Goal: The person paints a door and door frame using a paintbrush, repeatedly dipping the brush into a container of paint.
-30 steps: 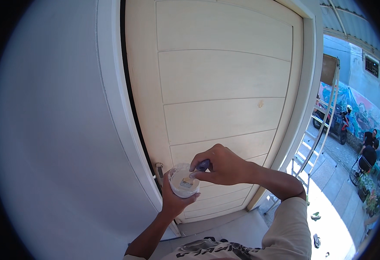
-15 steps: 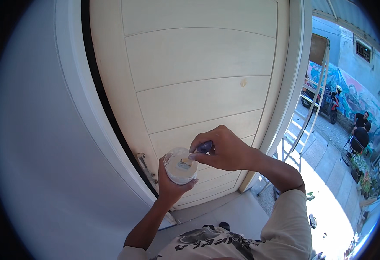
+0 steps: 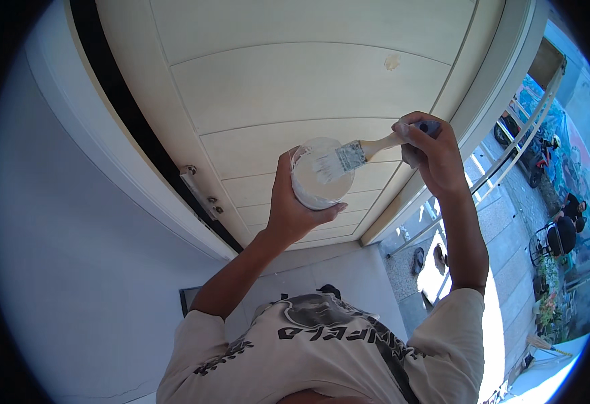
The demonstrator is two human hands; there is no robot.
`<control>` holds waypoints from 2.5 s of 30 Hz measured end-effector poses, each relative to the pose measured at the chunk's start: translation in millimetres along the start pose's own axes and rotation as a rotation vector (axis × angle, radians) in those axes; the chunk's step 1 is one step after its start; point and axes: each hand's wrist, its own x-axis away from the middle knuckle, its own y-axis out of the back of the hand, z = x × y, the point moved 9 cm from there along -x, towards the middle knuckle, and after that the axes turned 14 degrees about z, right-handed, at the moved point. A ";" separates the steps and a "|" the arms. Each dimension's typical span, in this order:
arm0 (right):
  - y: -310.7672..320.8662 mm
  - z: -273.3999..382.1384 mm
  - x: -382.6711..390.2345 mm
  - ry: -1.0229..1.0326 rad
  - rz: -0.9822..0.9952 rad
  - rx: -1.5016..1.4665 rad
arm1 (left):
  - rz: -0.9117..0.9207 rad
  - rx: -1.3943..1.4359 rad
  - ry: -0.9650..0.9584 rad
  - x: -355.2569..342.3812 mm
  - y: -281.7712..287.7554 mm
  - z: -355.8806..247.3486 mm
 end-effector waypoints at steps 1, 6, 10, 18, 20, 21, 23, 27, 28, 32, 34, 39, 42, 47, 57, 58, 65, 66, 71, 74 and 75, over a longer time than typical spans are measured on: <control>14.8 -7.0 1.2 -0.005 -0.036 -0.029 | 0.004 0.030 -0.026 -6.9 -10.1 4.7; 65.5 -17.0 2.8 0.013 -0.035 -0.069 | -0.010 0.007 -0.020 -32.4 -53.6 11.8; 96.4 -10.2 12.4 0.067 -0.006 -0.029 | -0.040 0.067 0.005 -45.8 -80.5 5.8; 111.8 -51.4 -12.7 -0.027 0.034 -0.471 | -0.141 0.210 -0.005 -58.3 -92.9 29.3; 117.2 -40.6 -27.9 -0.018 0.049 -0.593 | -0.149 0.206 -0.018 -61.0 -90.3 28.1; 127.1 -21.6 -41.1 0.063 0.039 -0.658 | -0.153 0.194 -0.028 -62.0 -88.9 25.7; 150.5 25.3 -63.1 0.241 -0.002 -0.707 | -0.154 0.181 -0.043 -64.8 -87.9 22.1; 221.3 161.2 -100.9 0.710 -0.139 -0.586 | -0.151 0.177 -0.069 -68.0 -88.4 16.1; 237.1 193.6 -107.4 0.832 -0.176 -0.543 | -0.160 0.184 -0.072 -67.1 -86.5 16.9; 272.6 299.3 -97.9 1.209 -0.479 -0.287 | -0.174 0.147 -0.050 -63.2 -79.7 20.2; 296.3 334.4 -110.5 1.283 -0.550 -0.214 | -0.185 0.156 -0.044 -65.7 -76.3 21.3; 306.6 376.4 -134.0 1.345 -0.686 0.028 | -0.208 0.117 -0.050 -63.4 -62.6 22.8; 322.0 375.1 -136.5 1.357 -0.754 0.050 | -0.227 0.126 -0.050 -60.5 -51.7 22.8; 338.6 350.9 -108.3 1.415 -1.214 0.099 | -0.252 0.141 -0.039 -52.2 -30.5 27.7; 110.2 392.0 -146.9 1.661 -0.967 0.368 | -0.309 0.134 -0.029 -49.3 1.6 35.2; 101.3 394.3 -150.0 1.691 -0.881 0.368 | -0.312 0.134 -0.028 -49.7 2.2 37.0; 204.7 380.1 -142.4 1.490 -1.012 0.266 | -0.298 0.110 -0.048 -47.5 8.8 32.2; 241.3 375.2 -136.4 1.463 -1.115 0.234 | -0.288 0.124 -0.054 -49.0 7.0 31.3; 313.3 348.8 -95.9 1.440 -1.502 0.276 | -0.282 0.115 -0.082 -46.5 11.8 35.9; 254.0 357.8 -130.6 1.303 -1.533 0.431 | -0.304 0.093 -0.052 -39.0 20.8 37.7; 222.9 365.2 -134.6 1.409 -1.440 0.471 | -0.306 0.098 -0.059 -38.4 21.4 34.0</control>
